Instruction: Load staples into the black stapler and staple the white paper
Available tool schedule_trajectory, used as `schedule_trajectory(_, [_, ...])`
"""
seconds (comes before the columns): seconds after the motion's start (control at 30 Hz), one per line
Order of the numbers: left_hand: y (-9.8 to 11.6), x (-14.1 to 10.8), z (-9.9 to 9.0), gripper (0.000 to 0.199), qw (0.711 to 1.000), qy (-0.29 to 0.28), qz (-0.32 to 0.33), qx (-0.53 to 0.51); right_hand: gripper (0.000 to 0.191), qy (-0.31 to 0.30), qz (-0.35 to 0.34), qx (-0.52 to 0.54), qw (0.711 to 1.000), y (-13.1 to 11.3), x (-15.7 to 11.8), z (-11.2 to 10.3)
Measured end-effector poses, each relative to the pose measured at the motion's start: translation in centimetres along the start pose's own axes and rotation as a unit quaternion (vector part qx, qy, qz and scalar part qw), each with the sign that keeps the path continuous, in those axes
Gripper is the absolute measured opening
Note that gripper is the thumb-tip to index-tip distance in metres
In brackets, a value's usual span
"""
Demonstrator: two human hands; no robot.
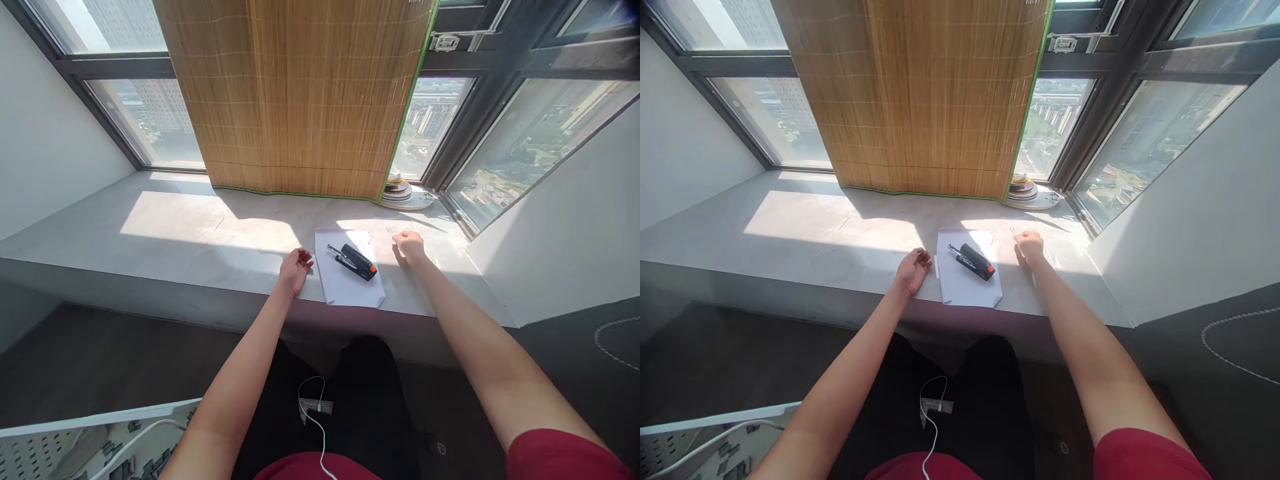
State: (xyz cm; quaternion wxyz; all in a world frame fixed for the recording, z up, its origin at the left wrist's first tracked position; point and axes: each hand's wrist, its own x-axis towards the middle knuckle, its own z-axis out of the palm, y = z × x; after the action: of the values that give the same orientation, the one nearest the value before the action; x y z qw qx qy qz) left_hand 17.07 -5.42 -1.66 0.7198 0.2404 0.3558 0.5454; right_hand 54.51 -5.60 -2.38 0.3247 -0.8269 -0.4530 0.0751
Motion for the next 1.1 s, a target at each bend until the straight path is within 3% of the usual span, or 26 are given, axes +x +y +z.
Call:
schedule_trajectory(0.07, [0.2,0.5,0.2,0.020,1.000,-0.001,-0.009,0.023,0.019,-0.046,-0.029,-0.050,0.997,0.3,-3.0,-0.4])
schedule_trajectory(0.17, [0.7,2.1,1.0,0.018,0.984,0.034,-0.015,0.177,0.030,-0.057,-0.081,-0.152,0.983,-0.1,-7.2,-0.5])
schedule_trajectory(0.3, [2.2,6.0,2.8,0.008,0.935,0.090,0.050,0.339,0.041,-0.070,-0.093,-0.240,0.964,-1.3,-9.0,-0.6])
schedule_trajectory(0.33, [2.6,7.2,3.2,0.013,0.916,0.107,0.088,0.376,0.042,-0.070,-0.092,-0.242,0.963,-1.5,-9.0,-0.7])
schedule_trajectory(0.4, [3.5,9.6,3.8,0.035,0.819,0.136,0.198,0.522,0.042,-0.072,-0.092,-0.239,0.964,-1.8,-8.7,-0.9])
schedule_trajectory(0.43, [3.8,10.7,4.0,0.042,0.774,0.125,0.231,0.576,0.041,-0.072,-0.092,-0.236,0.965,-1.8,-8.6,-1.0])
schedule_trajectory(0.47, [4.1,11.7,4.0,0.044,0.745,0.098,0.245,0.612,0.041,-0.072,-0.092,-0.234,0.965,-1.9,-8.5,-1.1])
schedule_trajectory(0.5, [4.3,12.6,3.9,0.042,0.738,0.072,0.250,0.623,0.040,-0.073,-0.092,-0.231,0.966,-1.9,-8.5,-1.2])
schedule_trajectory(0.63, [4.3,14.6,3.1,0.027,0.758,0.001,0.262,0.597,0.038,-0.070,-0.094,-0.225,0.967,-2.0,-8.7,-1.2])
schedule_trajectory(0.73, [4.0,14.5,2.8,0.017,0.802,-0.005,0.258,0.539,0.038,-0.069,-0.091,-0.225,0.968,-2.1,-8.8,-1.3])
schedule_trajectory(0.8, [3.9,14.0,2.7,0.024,0.826,-0.006,0.249,0.505,0.038,-0.070,-0.090,-0.222,0.968,-2.1,-8.8,-1.3])
schedule_trajectory(0.93, [3.8,11.9,2.2,0.036,0.828,-0.013,0.240,0.506,0.038,-0.072,-0.090,-0.214,0.970,-2.1,-8.9,-1.4])
schedule_trajectory(1.1, [2.8,8.3,1.1,0.031,0.821,-0.046,0.248,0.513,0.037,-0.073,-0.092,-0.211,0.970,-2.3,-9.0,-1.7])
